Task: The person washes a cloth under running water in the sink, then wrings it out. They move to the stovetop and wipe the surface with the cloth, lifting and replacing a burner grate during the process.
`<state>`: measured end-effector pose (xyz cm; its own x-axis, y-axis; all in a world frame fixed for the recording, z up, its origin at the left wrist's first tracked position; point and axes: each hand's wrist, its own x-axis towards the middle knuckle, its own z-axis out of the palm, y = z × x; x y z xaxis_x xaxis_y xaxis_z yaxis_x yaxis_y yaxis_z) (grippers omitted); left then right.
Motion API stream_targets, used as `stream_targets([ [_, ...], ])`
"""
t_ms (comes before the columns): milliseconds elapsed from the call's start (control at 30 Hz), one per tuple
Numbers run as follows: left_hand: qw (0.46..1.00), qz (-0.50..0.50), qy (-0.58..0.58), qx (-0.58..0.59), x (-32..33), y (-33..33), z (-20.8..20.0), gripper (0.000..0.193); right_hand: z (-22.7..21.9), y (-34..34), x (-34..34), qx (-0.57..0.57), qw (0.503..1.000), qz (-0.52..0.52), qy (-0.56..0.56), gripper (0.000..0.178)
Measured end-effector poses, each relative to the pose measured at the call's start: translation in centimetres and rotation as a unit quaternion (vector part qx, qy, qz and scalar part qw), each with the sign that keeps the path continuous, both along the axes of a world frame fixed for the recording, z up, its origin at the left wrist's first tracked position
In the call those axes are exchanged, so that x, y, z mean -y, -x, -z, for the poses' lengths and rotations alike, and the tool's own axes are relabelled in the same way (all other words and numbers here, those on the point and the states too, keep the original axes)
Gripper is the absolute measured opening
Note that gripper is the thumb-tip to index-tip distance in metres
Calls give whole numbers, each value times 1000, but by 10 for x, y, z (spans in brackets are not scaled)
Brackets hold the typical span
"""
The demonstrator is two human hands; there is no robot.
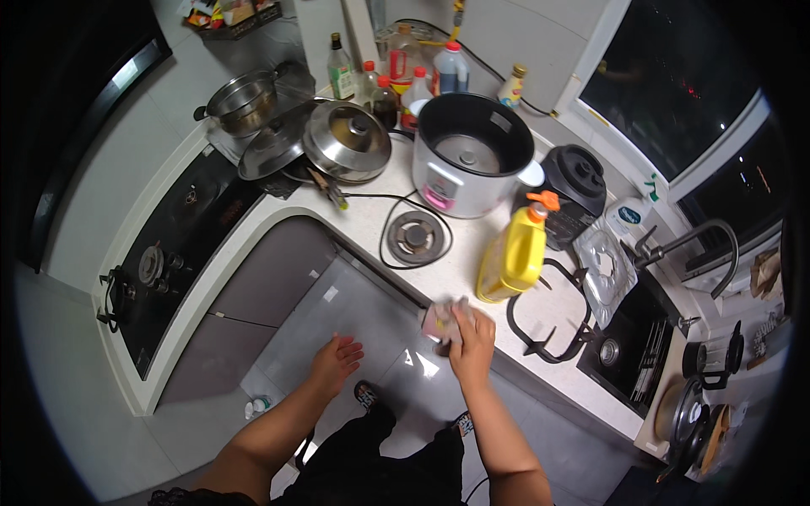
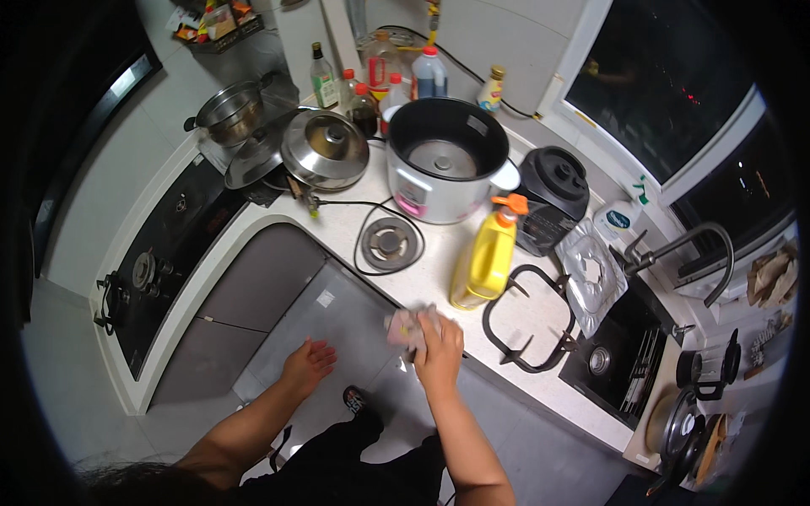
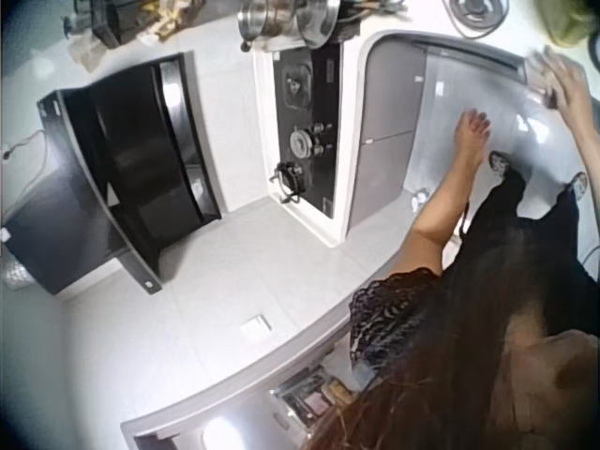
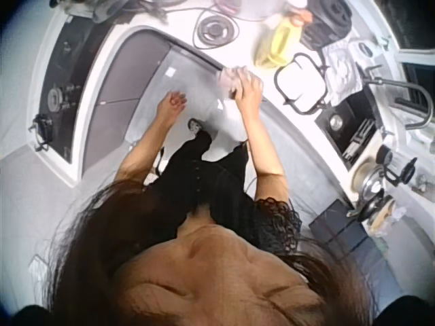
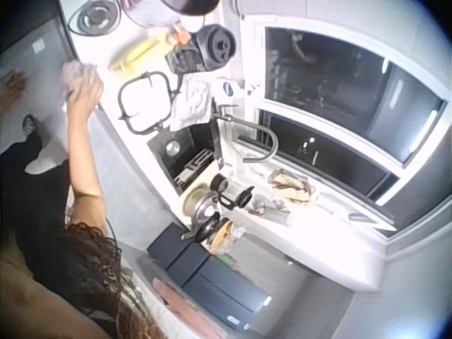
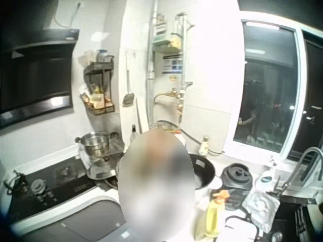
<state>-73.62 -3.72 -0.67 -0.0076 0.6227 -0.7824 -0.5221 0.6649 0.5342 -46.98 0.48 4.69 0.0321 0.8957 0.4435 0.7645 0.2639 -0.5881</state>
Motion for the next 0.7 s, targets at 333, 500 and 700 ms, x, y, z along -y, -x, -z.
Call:
stream_targets([
  [333, 998, -32, -21, 53, -22, 98, 0, 46, 42, 130, -47, -8, 992, -74, 100, 44],
  [500, 993, -91, -43, 53, -38, 135, -4, 48, 31, 205, -151, 26, 997, -75, -1, 54],
  [700, 988, -87, -114, 65, -90, 180, -17, 51, 80, 258, -198, 132, 990, -46, -10, 38],
])
